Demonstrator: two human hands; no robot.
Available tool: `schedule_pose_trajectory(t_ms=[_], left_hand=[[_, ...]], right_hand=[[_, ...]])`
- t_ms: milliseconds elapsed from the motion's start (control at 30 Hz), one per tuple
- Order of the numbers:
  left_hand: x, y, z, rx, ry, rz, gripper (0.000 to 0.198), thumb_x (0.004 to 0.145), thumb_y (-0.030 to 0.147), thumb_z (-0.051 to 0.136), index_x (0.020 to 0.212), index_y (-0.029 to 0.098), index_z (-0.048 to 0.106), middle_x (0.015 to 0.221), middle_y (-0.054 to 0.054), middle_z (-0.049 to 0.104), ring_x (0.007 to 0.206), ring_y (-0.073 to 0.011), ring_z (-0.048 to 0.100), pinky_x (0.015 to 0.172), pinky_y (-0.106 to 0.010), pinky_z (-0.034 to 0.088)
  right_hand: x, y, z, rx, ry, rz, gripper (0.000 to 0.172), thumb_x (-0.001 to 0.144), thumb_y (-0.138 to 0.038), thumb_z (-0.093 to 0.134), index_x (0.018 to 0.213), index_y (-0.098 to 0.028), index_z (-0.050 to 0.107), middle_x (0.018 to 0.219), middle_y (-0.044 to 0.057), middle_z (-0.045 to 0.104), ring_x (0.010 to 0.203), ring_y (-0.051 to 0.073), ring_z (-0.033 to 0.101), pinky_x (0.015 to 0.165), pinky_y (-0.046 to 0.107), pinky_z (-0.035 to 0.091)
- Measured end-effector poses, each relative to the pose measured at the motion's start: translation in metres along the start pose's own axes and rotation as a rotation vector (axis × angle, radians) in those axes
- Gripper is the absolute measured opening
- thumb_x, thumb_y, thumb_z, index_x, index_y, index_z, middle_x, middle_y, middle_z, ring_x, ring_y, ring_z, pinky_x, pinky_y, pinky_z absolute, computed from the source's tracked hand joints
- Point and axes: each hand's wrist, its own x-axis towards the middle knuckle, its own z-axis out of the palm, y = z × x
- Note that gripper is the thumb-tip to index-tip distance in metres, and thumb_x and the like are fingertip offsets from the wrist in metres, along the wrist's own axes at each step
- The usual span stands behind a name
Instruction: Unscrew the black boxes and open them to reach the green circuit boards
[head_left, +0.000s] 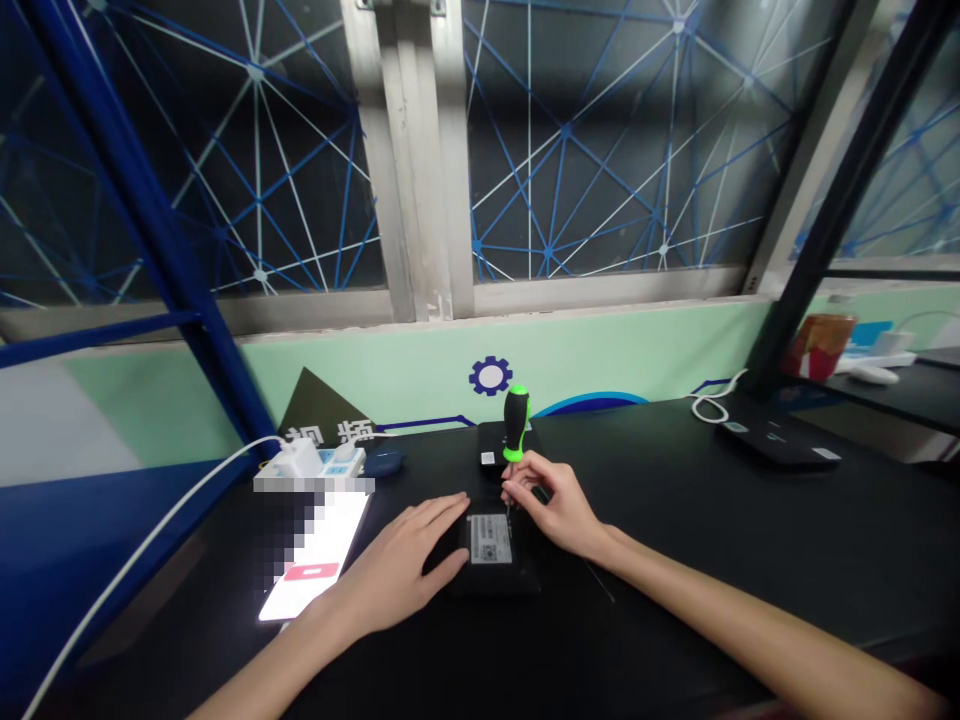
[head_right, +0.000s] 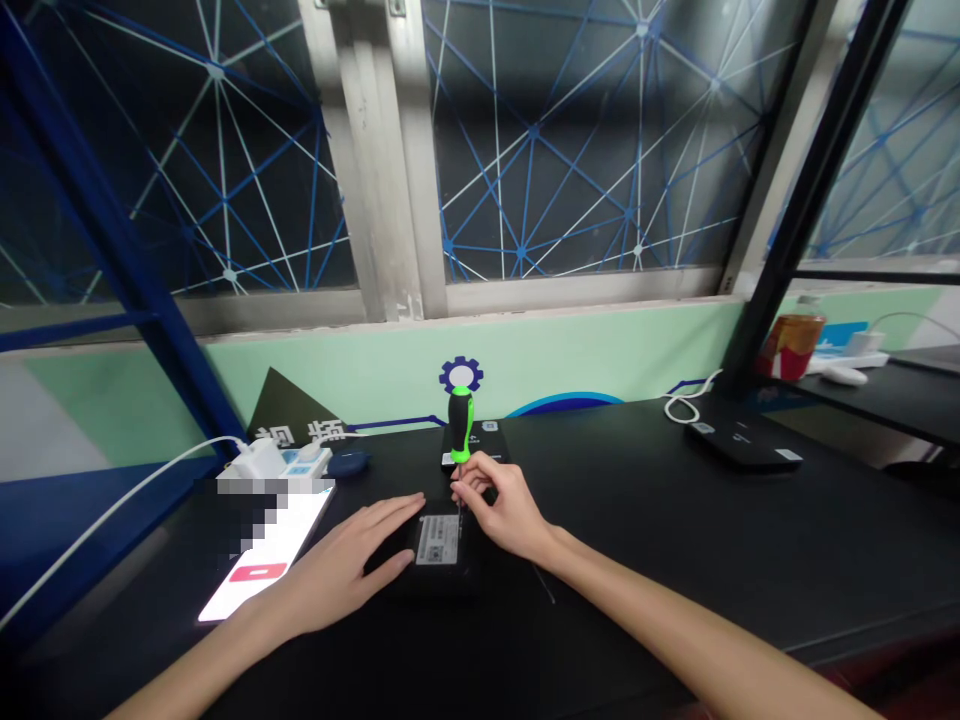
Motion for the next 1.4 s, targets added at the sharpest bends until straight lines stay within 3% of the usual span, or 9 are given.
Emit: schedule_pose_trajectory(t_ms=[300,600,900,1400], left_hand=[[-0.0004,0.0007,0.0019,0.041,0.003,-0.034,0.056,0.101,0.051,0.042,0.152,0.034,0.030,0.153,-0.001,0.041,0.138,-0.0277,0.042,0.114,-0.048,0.035],[0.0005,0.0017,0.0015,0.039,0.016,-0.060,0.054,0.099,0.052,0.044,0.149,0.031,0.038,0.150,-0.004,0.045,0.135,-0.0300,0.045,0.111,-0.050,0.037],[0.0004,0.0011,0.0009,0.032,-0.002,-0.085,0.055,0.100,0.053,0.043,0.150,0.031,0.036,0.151,-0.003,0.044,0.137,-0.0306,0.043,0.111,-0.049,0.038],[0.0006,0.0013,0.0008,0.018,0.041,-0.039,0.052,0.099,0.050,0.046,0.147,0.031,0.040,0.149,-0.004,0.047,0.134,-0.0282,0.046,0.109,-0.044,0.041]], right_hand=[[0.0011,0.0040,-0.0014,-0.070,0.054,-0.011,0.012,0.095,-0.031,0.057,0.091,-0.020,0.056,0.074,0.002,0.066,0.065,0.015,0.065,0.065,0.027,0.052],[0.0021,0.0005,-0.0016,-0.154,0.016,-0.019,0.017,0.093,-0.035,0.059,0.086,-0.020,0.060,0.075,0.003,0.067,0.064,0.016,0.064,0.063,0.028,0.052],[0.0024,0.0057,-0.0019,-0.148,0.028,-0.004,0.022,0.092,-0.038,0.060,0.081,-0.020,0.058,0.069,0.000,0.061,0.059,0.013,0.057,0.056,0.025,0.047],[0.0039,0.0076,-0.0025,-0.104,0.043,0.044,0.025,0.086,-0.042,0.069,0.080,-0.019,0.061,0.071,0.001,0.066,0.062,0.015,0.061,0.059,0.026,0.050]])
